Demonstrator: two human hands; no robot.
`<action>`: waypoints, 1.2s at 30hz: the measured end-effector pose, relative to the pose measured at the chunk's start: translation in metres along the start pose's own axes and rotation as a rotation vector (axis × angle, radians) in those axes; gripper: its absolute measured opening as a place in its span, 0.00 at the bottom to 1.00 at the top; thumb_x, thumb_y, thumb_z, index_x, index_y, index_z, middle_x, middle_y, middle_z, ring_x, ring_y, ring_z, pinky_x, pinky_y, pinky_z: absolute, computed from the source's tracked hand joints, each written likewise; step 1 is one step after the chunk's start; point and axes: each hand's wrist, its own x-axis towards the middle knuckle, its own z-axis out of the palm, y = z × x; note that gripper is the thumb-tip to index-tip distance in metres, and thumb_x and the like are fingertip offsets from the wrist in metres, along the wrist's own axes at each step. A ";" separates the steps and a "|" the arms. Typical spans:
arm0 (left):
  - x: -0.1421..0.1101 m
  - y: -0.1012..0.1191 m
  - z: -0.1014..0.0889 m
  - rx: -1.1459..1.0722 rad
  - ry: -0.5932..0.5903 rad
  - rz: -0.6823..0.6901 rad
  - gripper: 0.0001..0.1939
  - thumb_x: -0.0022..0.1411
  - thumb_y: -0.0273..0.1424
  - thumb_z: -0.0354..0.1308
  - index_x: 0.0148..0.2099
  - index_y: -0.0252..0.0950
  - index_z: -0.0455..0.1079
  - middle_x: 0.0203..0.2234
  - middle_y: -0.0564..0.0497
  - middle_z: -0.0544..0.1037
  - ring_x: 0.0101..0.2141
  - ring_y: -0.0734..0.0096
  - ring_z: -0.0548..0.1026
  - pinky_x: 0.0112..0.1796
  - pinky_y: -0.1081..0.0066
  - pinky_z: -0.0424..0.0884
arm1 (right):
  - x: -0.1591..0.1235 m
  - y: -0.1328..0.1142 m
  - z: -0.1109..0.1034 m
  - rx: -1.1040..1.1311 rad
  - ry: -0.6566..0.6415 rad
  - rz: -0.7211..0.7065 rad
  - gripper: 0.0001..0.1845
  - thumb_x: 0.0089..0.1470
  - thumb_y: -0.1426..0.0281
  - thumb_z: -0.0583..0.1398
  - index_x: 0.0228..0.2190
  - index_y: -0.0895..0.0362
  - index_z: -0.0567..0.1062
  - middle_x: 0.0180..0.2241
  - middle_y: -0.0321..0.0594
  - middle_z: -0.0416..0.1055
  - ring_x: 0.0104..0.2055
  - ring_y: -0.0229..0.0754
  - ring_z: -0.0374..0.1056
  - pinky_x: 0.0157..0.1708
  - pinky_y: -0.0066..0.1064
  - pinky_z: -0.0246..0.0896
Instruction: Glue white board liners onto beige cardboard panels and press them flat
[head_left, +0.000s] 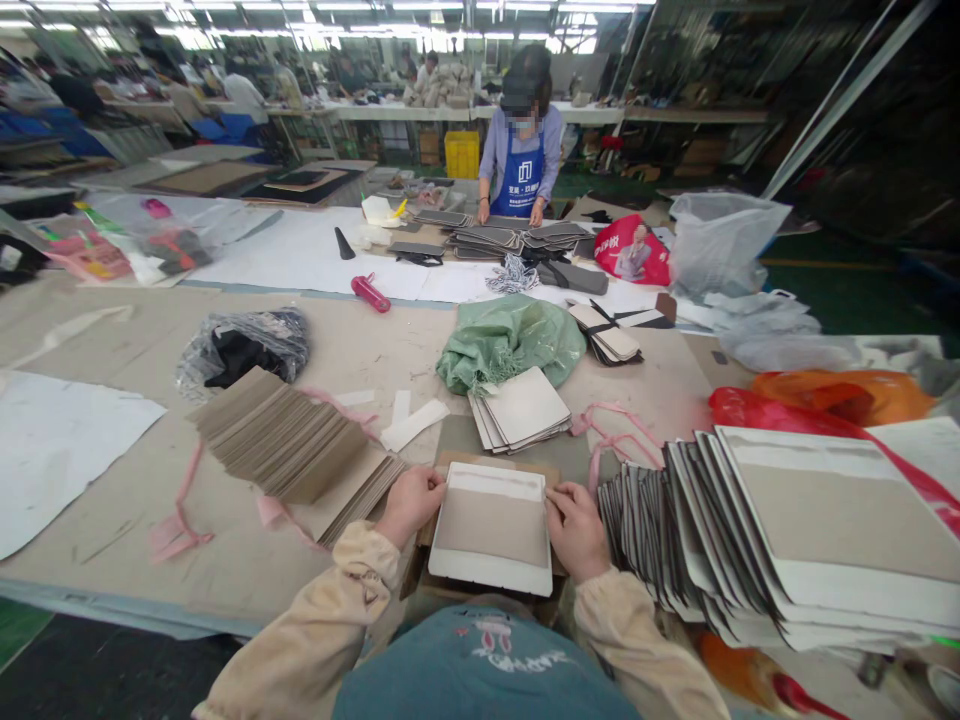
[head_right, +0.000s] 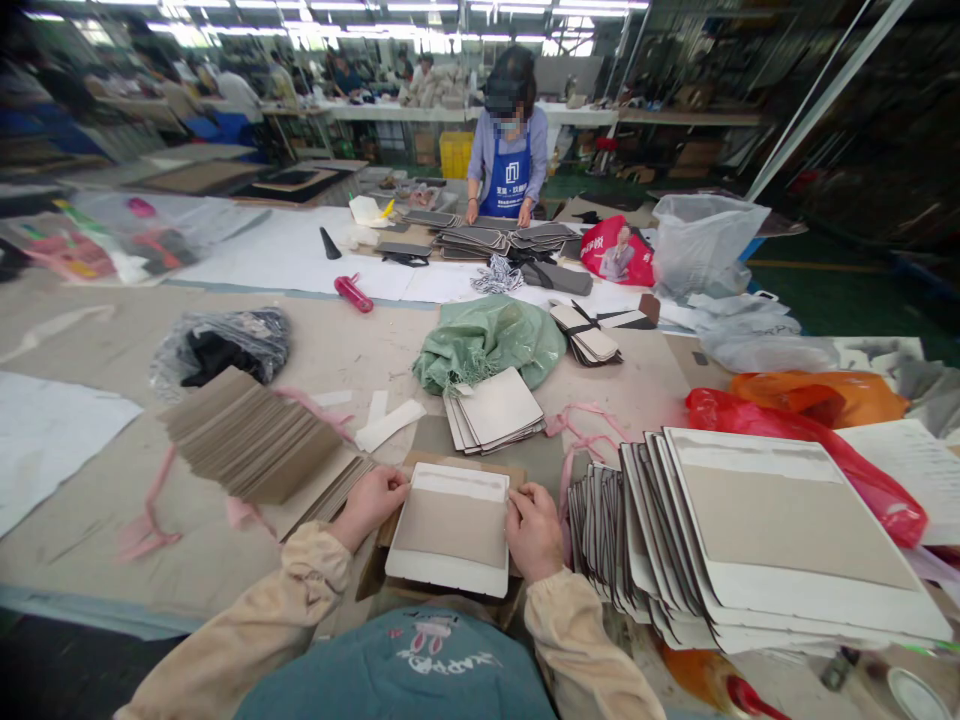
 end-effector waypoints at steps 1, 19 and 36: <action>0.000 0.000 0.001 0.003 0.003 -0.001 0.07 0.52 0.30 0.55 0.29 0.37 0.75 0.26 0.51 0.77 0.28 0.70 0.72 0.27 0.75 0.58 | 0.000 0.000 -0.001 -0.001 -0.004 0.000 0.15 0.55 0.67 0.53 0.36 0.57 0.78 0.39 0.46 0.67 0.41 0.44 0.66 0.43 0.36 0.64; -0.004 -0.002 0.004 0.024 0.047 0.043 0.08 0.54 0.30 0.53 0.29 0.37 0.73 0.28 0.50 0.76 0.30 0.68 0.71 0.29 0.73 0.59 | -0.002 -0.003 0.000 -0.061 -0.015 0.010 0.16 0.52 0.62 0.57 0.37 0.58 0.77 0.39 0.46 0.67 0.42 0.45 0.65 0.43 0.36 0.65; -0.009 0.002 -0.001 0.036 0.011 0.061 0.10 0.51 0.38 0.62 0.32 0.37 0.71 0.31 0.51 0.74 0.36 0.65 0.71 0.35 0.71 0.63 | -0.002 -0.003 0.001 -0.084 0.011 0.003 0.17 0.53 0.61 0.56 0.37 0.58 0.77 0.39 0.45 0.67 0.42 0.44 0.66 0.40 0.33 0.66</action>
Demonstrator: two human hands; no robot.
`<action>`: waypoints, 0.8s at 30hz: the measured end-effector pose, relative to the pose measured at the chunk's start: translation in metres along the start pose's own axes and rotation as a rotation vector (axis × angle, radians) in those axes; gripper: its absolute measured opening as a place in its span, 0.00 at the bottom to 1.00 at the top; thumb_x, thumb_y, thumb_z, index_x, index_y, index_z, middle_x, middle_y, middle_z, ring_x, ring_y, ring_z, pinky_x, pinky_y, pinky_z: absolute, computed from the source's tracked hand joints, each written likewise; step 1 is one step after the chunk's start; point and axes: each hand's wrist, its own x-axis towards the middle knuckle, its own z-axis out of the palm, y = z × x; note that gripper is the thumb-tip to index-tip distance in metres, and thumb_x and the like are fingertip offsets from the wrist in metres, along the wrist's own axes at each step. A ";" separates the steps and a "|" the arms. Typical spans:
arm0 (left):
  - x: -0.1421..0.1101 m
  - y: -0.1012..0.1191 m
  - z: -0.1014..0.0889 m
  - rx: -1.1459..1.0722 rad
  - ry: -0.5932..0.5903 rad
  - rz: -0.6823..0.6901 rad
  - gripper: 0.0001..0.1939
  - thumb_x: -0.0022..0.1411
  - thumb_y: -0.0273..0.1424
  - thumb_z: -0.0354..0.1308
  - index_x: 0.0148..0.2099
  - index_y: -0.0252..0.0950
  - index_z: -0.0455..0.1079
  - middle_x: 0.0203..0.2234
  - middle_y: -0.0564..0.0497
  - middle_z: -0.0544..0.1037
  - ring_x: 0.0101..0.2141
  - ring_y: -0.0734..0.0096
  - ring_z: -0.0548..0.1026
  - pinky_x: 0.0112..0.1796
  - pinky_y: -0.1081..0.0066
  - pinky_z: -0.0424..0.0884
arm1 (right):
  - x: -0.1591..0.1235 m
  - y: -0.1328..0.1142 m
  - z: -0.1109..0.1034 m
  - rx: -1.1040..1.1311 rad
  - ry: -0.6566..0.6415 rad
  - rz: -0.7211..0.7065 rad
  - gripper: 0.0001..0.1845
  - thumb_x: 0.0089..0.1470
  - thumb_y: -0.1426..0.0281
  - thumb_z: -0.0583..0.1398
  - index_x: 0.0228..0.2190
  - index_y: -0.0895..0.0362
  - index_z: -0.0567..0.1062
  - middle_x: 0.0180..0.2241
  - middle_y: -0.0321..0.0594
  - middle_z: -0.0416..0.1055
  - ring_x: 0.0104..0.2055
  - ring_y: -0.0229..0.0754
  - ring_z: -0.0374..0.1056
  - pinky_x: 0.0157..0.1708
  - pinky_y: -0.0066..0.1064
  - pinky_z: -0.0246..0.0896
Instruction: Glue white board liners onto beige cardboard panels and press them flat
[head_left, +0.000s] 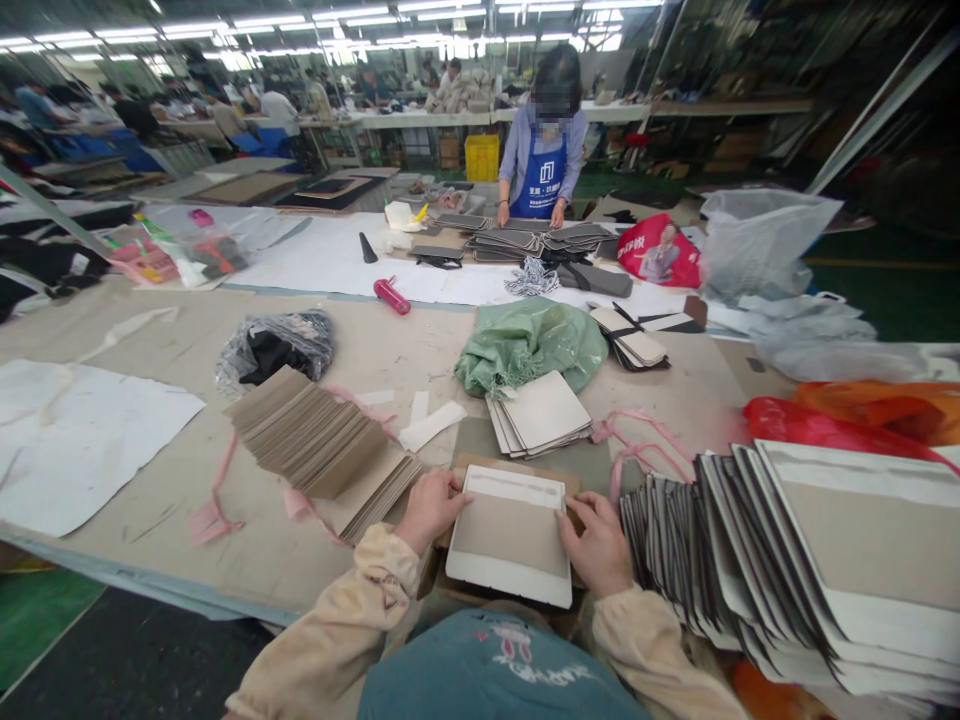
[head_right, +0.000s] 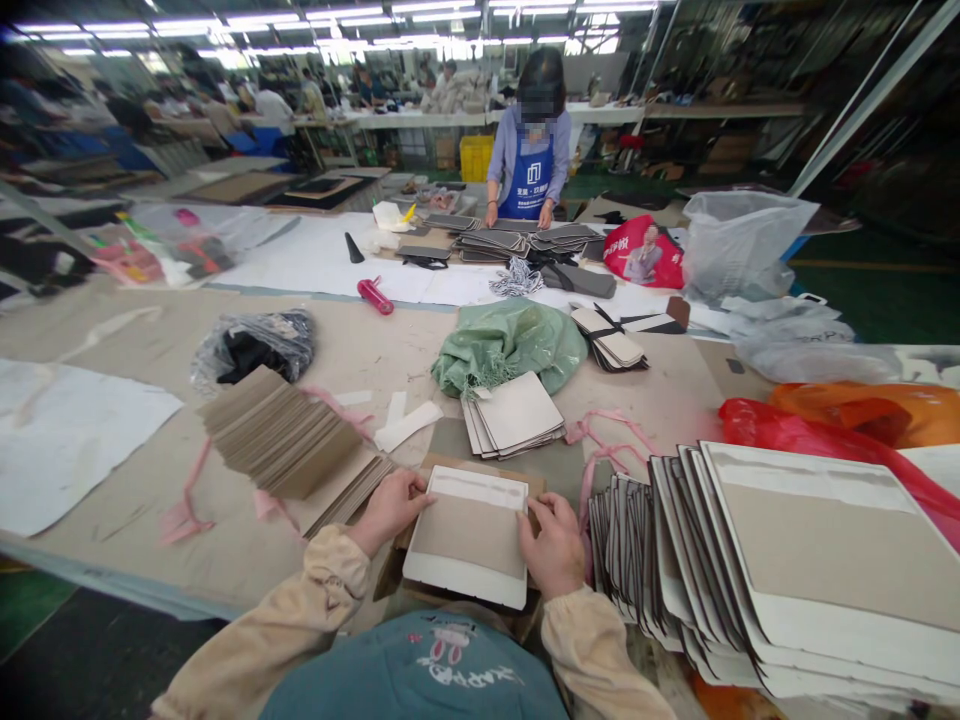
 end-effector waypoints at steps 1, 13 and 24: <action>0.000 0.000 0.000 0.002 -0.001 -0.001 0.10 0.51 0.38 0.62 0.32 0.38 0.71 0.30 0.51 0.74 0.36 0.65 0.71 0.35 0.71 0.63 | 0.000 0.000 0.000 0.002 -0.002 0.003 0.17 0.53 0.61 0.56 0.37 0.58 0.77 0.39 0.45 0.67 0.42 0.44 0.66 0.40 0.33 0.66; 0.001 -0.004 0.007 -0.046 0.031 0.014 0.08 0.52 0.36 0.62 0.32 0.36 0.71 0.31 0.50 0.73 0.35 0.65 0.70 0.35 0.70 0.62 | -0.001 0.001 0.001 0.030 -0.017 0.016 0.16 0.53 0.62 0.56 0.37 0.59 0.77 0.39 0.46 0.66 0.42 0.45 0.64 0.42 0.36 0.65; 0.001 -0.006 0.011 -0.042 0.038 0.019 0.08 0.53 0.36 0.61 0.32 0.37 0.70 0.30 0.50 0.71 0.34 0.65 0.69 0.34 0.70 0.61 | -0.003 -0.001 0.001 0.029 -0.027 0.062 0.16 0.53 0.62 0.56 0.38 0.58 0.76 0.41 0.46 0.66 0.43 0.44 0.65 0.42 0.34 0.66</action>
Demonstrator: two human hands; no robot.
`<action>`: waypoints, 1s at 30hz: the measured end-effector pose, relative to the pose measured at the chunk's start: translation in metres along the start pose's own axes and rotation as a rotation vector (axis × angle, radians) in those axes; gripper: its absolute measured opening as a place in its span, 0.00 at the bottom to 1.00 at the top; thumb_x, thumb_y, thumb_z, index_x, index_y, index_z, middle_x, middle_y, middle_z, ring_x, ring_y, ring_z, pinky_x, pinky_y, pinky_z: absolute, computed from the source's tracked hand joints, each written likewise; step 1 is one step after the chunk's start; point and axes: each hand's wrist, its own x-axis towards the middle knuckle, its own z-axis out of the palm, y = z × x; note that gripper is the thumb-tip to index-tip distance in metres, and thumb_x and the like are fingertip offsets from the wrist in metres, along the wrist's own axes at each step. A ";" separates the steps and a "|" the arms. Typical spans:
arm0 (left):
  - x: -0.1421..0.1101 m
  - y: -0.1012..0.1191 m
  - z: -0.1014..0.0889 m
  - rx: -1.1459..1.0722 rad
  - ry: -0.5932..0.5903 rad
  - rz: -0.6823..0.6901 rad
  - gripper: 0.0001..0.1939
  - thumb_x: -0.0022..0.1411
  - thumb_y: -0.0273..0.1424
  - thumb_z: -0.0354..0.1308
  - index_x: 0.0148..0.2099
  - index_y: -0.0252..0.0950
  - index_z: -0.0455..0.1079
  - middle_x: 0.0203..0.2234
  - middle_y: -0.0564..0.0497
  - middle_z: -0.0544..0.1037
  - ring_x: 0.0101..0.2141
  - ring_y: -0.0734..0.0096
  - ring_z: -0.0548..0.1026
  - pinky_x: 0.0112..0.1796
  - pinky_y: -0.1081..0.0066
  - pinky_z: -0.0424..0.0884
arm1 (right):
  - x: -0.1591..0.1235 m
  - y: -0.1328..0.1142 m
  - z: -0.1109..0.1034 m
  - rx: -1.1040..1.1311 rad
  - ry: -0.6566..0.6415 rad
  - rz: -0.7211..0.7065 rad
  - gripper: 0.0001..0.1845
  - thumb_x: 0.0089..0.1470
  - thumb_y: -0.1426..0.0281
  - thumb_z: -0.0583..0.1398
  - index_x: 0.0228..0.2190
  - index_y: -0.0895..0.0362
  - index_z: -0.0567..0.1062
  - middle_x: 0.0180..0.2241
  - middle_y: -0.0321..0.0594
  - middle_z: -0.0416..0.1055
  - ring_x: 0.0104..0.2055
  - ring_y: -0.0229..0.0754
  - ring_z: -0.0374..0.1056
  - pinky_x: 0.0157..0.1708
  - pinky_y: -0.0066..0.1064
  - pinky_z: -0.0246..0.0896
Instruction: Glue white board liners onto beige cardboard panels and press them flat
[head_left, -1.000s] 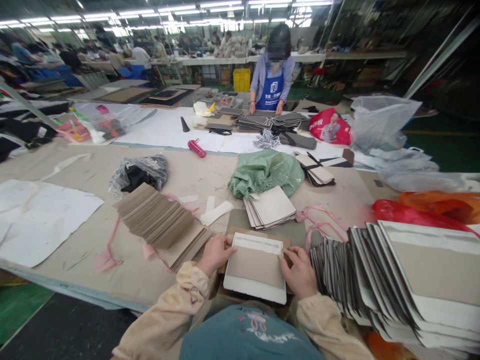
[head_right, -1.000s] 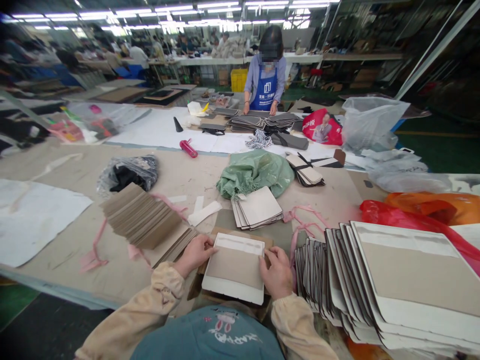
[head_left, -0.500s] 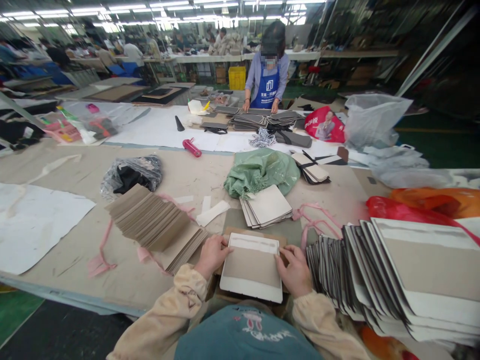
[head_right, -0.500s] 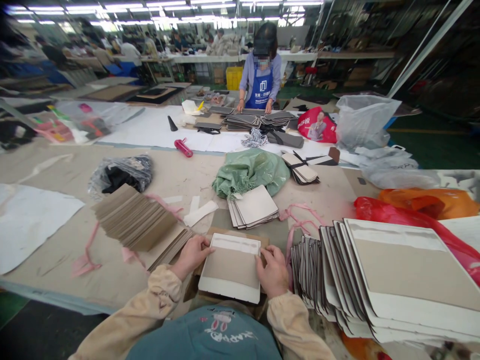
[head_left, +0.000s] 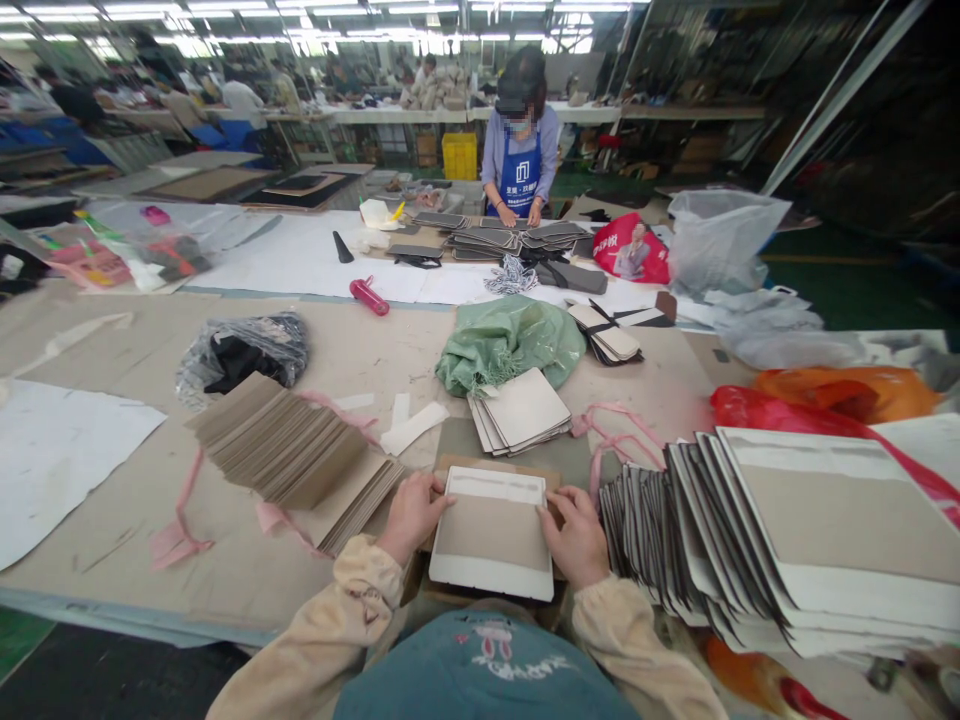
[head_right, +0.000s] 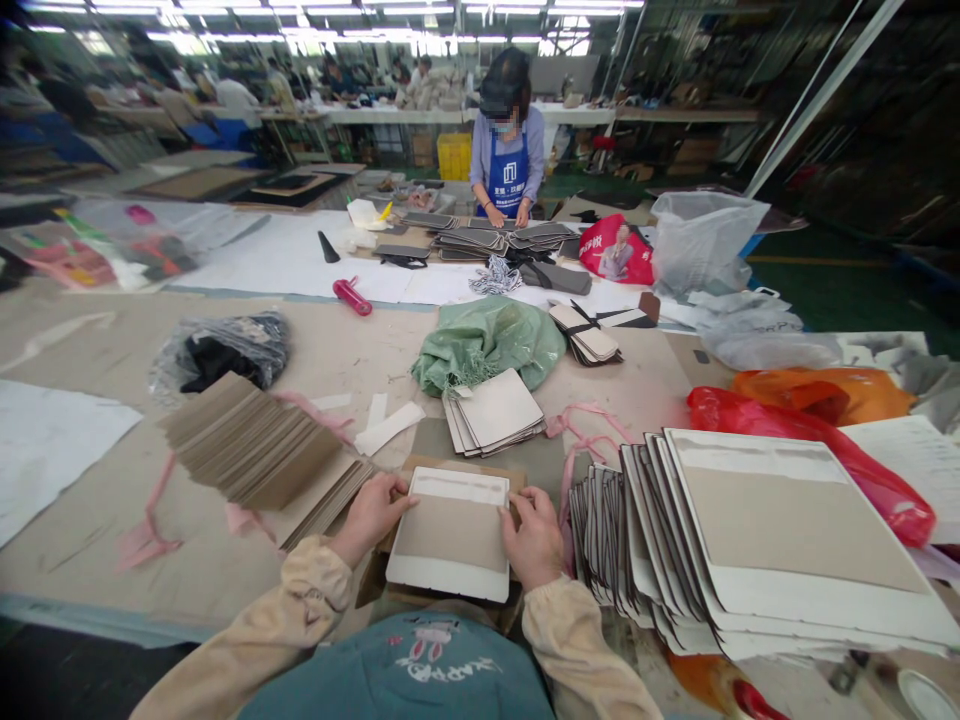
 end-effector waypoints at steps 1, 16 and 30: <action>0.000 0.000 0.000 -0.001 -0.002 0.000 0.08 0.53 0.36 0.61 0.32 0.37 0.70 0.30 0.50 0.71 0.34 0.65 0.69 0.34 0.70 0.61 | 0.000 0.000 0.000 0.000 -0.002 0.008 0.16 0.53 0.62 0.56 0.38 0.58 0.76 0.41 0.45 0.66 0.43 0.44 0.65 0.42 0.33 0.66; -0.002 0.003 -0.002 0.022 -0.012 -0.008 0.08 0.53 0.36 0.61 0.33 0.37 0.70 0.32 0.50 0.72 0.36 0.65 0.70 0.36 0.70 0.63 | -0.003 -0.004 -0.004 -0.003 -0.038 0.040 0.17 0.56 0.60 0.53 0.40 0.56 0.75 0.44 0.45 0.66 0.42 0.42 0.67 0.41 0.32 0.66; 0.000 0.002 -0.003 0.057 -0.025 0.017 0.09 0.53 0.38 0.59 0.33 0.37 0.70 0.31 0.49 0.72 0.35 0.65 0.71 0.35 0.69 0.64 | 0.004 -0.079 0.021 -0.247 -0.367 -0.491 0.38 0.58 0.54 0.50 0.62 0.62 0.48 0.65 0.45 0.41 0.66 0.48 0.34 0.62 0.46 0.36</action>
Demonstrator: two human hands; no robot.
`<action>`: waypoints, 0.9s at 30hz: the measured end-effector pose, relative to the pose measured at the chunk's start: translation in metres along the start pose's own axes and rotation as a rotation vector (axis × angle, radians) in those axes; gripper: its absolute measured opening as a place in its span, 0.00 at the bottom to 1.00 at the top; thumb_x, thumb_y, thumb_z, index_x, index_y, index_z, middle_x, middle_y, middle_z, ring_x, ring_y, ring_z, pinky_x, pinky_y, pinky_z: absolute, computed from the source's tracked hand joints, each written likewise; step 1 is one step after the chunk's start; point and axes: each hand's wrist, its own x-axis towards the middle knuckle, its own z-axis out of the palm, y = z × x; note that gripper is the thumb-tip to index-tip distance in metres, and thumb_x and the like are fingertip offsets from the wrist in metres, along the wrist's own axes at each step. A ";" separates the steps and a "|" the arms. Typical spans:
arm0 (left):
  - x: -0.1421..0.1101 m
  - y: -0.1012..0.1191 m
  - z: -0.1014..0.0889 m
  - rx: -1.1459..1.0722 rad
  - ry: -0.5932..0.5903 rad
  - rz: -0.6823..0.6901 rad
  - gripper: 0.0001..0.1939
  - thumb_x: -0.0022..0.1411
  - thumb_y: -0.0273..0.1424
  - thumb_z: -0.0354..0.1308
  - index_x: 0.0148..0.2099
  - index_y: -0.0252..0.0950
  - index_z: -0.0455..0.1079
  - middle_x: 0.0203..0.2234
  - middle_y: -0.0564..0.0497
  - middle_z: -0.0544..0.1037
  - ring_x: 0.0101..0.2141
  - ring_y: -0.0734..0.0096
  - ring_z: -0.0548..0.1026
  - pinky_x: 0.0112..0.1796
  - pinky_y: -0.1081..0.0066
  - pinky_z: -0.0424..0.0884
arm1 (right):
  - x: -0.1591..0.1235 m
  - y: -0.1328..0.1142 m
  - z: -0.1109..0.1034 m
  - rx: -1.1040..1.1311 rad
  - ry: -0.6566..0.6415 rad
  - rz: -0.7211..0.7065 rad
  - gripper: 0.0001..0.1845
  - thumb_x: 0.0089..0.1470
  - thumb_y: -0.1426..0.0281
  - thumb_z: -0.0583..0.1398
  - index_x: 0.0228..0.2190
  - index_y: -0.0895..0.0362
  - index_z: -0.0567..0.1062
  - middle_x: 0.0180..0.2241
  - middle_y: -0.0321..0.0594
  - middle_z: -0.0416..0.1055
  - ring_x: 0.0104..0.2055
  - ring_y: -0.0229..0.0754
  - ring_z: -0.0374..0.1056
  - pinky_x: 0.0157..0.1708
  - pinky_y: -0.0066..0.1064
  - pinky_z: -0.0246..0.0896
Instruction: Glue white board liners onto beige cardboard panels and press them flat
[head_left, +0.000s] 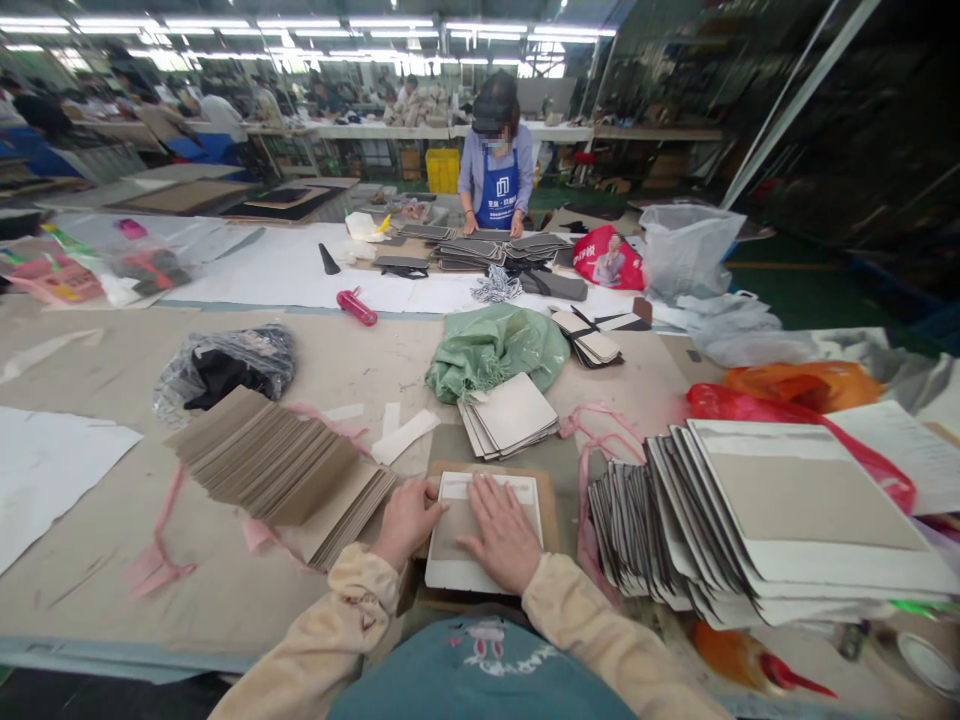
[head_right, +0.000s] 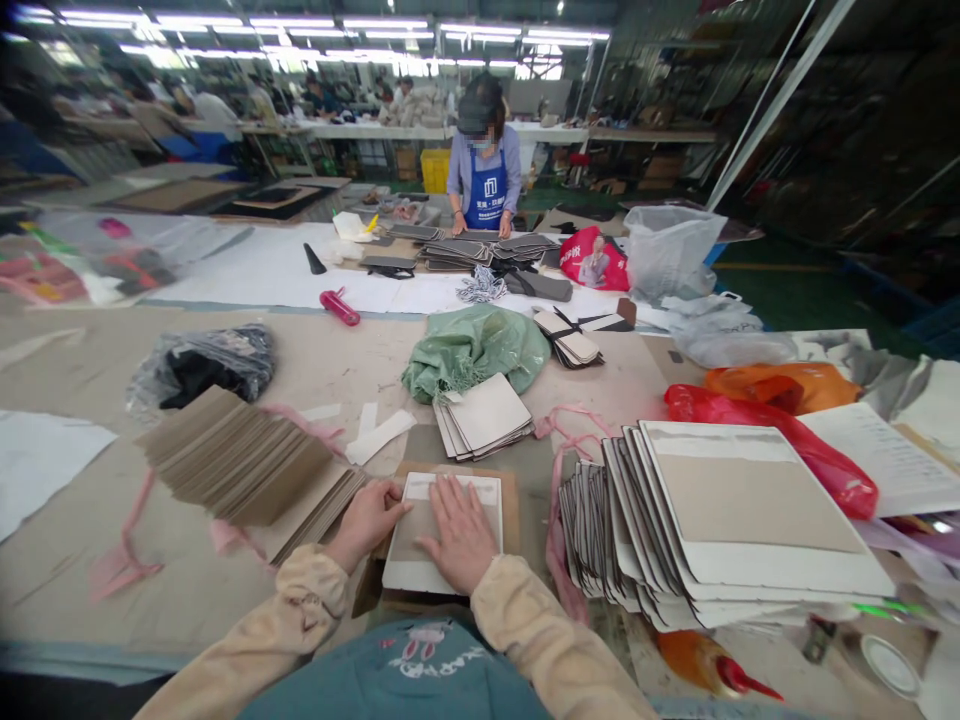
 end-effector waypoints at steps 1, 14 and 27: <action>0.000 0.000 0.001 0.001 -0.002 0.000 0.10 0.53 0.38 0.59 0.33 0.37 0.70 0.31 0.50 0.72 0.35 0.65 0.71 0.36 0.69 0.64 | 0.004 -0.003 0.005 0.011 -0.029 -0.019 0.39 0.57 0.52 0.50 0.62 0.62 0.48 0.65 0.45 0.41 0.66 0.48 0.34 0.62 0.47 0.35; -0.003 0.002 0.002 0.017 0.009 -0.028 0.09 0.54 0.37 0.59 0.34 0.38 0.69 0.33 0.49 0.71 0.36 0.65 0.70 0.37 0.69 0.64 | -0.013 0.013 0.009 0.005 -0.070 0.049 0.39 0.57 0.51 0.50 0.62 0.60 0.48 0.64 0.45 0.43 0.66 0.48 0.37 0.62 0.50 0.34; -0.009 0.003 0.001 -0.013 0.045 -0.032 0.11 0.53 0.38 0.61 0.35 0.37 0.69 0.34 0.49 0.72 0.37 0.65 0.69 0.38 0.69 0.63 | -0.001 0.001 0.009 -0.032 -0.011 -0.078 0.36 0.58 0.54 0.51 0.60 0.64 0.52 0.63 0.49 0.47 0.65 0.51 0.38 0.61 0.55 0.28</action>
